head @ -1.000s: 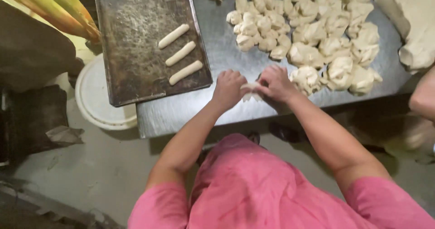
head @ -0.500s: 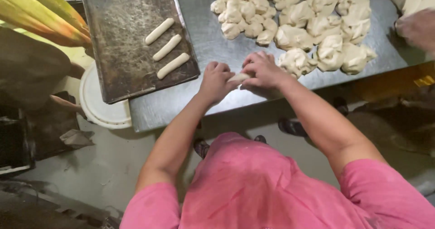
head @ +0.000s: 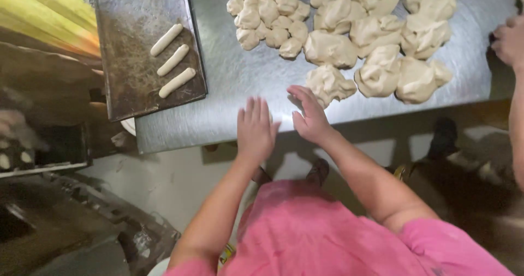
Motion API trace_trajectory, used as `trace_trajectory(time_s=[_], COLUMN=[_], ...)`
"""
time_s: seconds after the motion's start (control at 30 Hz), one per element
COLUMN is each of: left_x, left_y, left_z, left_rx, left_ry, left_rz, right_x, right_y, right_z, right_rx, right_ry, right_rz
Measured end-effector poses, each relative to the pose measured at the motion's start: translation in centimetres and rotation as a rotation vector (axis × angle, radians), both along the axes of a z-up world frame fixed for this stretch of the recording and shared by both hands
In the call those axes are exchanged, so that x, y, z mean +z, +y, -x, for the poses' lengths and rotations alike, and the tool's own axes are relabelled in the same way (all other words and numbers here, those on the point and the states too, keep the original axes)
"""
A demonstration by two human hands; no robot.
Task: Shaping small portions of dough into logs and arranging them on a baking tray
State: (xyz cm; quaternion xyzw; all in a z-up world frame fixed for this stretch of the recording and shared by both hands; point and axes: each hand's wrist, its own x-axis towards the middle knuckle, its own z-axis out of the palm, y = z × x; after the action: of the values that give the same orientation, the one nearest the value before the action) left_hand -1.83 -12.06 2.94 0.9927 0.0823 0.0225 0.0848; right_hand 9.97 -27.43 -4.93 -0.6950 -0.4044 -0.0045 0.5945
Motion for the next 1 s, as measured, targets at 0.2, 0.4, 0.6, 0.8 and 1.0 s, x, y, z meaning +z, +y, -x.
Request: trace_trajectory(time_s=[0.2,0.4,0.6,0.8,1.0], left_x=[-0.4,0.2,-2.8,-4.3,-6.2], left_y=[0.4,7.2,-0.9,4.1,9.9], left_z=[-4.8,-18.3,-3.4,-7.1,-15.0], left_rx=[0.217,0.482,0.124,0.246,0.538], left_ry=[0.037,0.069,-0.170,-0.009,-0.397], left_rz=[-0.197,-0.334,-0.243,-0.170,-0.504], right_x=[-0.5,2.6,-1.2,-0.2,0.6], right_y=[-1.2,-1.9,-2.4,-2.1,-1.2], right_z=[-0.3,-0.1,-0.3,-0.3,-0.2], right_rx=[0.132,0.097,0.187,0.254,0.212], right_ry=[0.299,0.179,0.313,0.315,-0.049], right_rz=[-0.159,0.019,-0.161,-0.146,0.030])
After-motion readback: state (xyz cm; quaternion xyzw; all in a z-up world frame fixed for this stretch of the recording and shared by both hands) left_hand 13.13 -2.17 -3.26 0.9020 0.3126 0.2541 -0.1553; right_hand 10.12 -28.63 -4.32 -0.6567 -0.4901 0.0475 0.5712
